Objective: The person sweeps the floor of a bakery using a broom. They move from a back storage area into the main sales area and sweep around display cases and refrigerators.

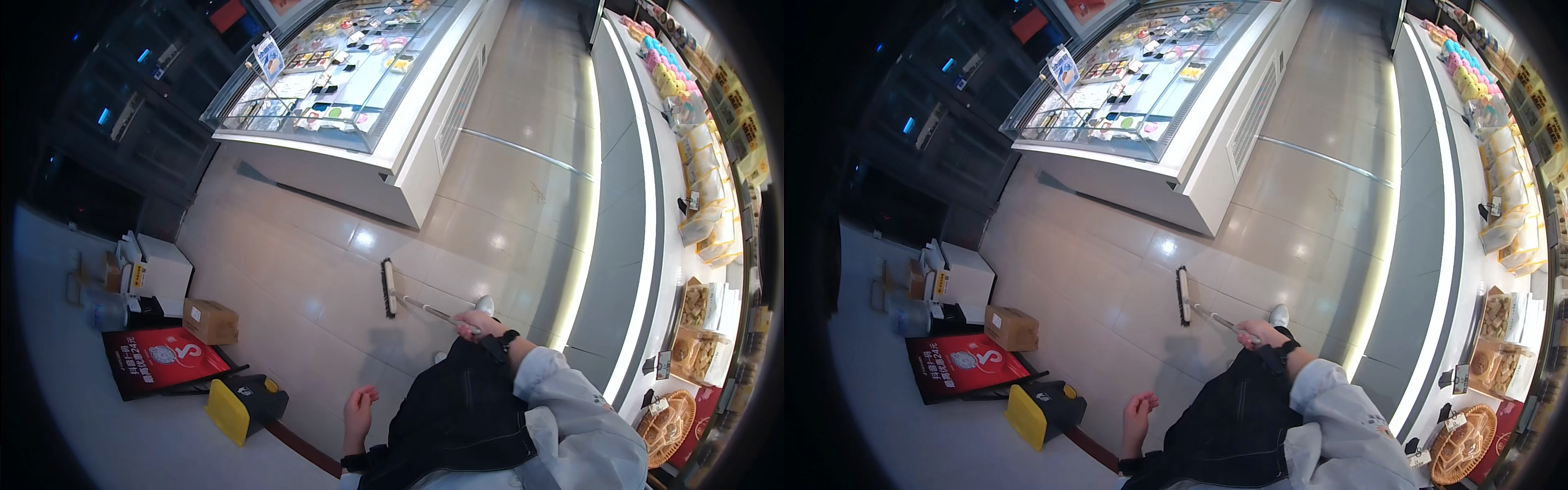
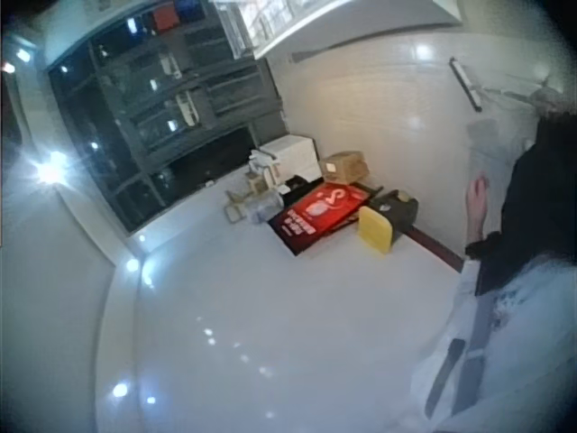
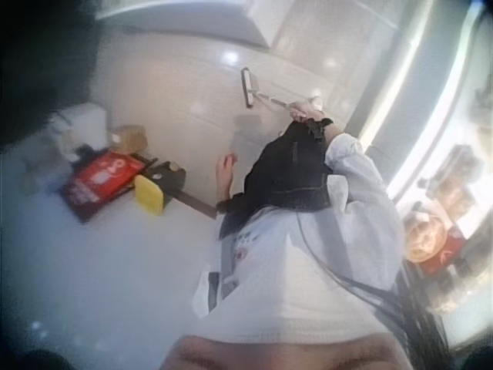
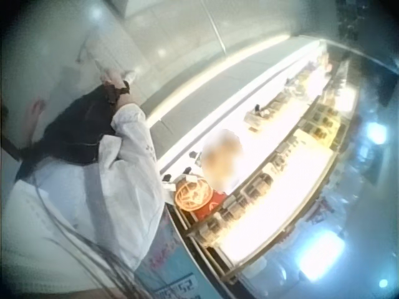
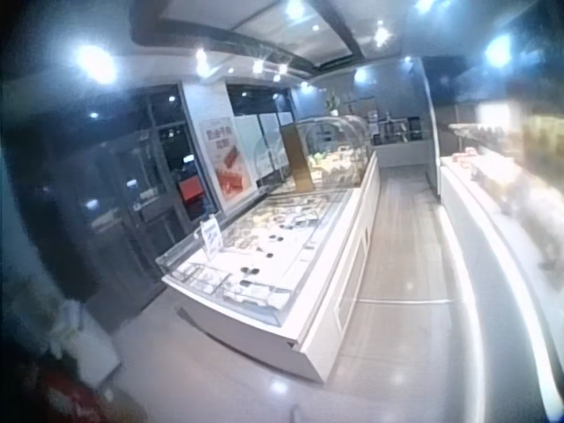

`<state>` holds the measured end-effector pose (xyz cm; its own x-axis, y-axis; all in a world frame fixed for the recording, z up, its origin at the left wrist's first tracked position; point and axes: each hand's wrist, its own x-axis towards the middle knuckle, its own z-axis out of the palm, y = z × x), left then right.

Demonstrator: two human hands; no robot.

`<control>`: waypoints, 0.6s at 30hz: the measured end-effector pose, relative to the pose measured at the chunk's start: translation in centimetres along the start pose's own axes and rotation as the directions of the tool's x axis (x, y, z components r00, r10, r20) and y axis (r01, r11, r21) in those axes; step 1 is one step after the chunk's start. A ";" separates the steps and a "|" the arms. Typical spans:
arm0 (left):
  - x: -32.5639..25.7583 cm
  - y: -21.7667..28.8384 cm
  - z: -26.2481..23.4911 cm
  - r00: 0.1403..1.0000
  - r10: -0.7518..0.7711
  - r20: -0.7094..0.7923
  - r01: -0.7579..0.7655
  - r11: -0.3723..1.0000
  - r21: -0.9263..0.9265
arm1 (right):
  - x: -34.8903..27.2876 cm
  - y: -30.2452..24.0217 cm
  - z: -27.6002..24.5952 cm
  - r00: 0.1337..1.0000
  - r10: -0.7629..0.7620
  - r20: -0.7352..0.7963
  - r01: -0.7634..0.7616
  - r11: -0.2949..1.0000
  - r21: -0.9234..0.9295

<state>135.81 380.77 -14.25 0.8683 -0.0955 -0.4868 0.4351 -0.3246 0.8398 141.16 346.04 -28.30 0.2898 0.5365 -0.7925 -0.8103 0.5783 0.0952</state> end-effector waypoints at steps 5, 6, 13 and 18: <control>0.4 1.7 0.6 0.987 -0.108 -0.119 0.116 0.991 0.063 | 3.5 -7.3 0.3 0.999 -0.043 0.032 0.034 0.968 0.249; 0.7 2.2 0.9 0.984 -0.115 -0.133 0.122 0.992 0.045 | 3.1 -8.7 -1.2 0.996 -0.085 -0.015 0.086 0.947 0.310; 7.3 9.9 5.8 0.976 -0.128 -0.173 0.117 0.990 -0.072 | -7.3 -12.5 -14.9 0.987 -0.155 -0.042 0.155 0.853 0.499; 13.7 15.8 11.7 0.989 -0.056 -0.134 0.049 0.997 -0.059 | -18.4 -16.6 -21.0 0.925 -0.191 -0.329 0.328 0.838 0.437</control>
<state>151.75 363.29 -10.49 0.8665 0.0500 -0.4967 0.4903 -0.2725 0.8278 138.57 313.69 -27.91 0.2552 0.1838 -0.9493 -0.3612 0.9288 0.0827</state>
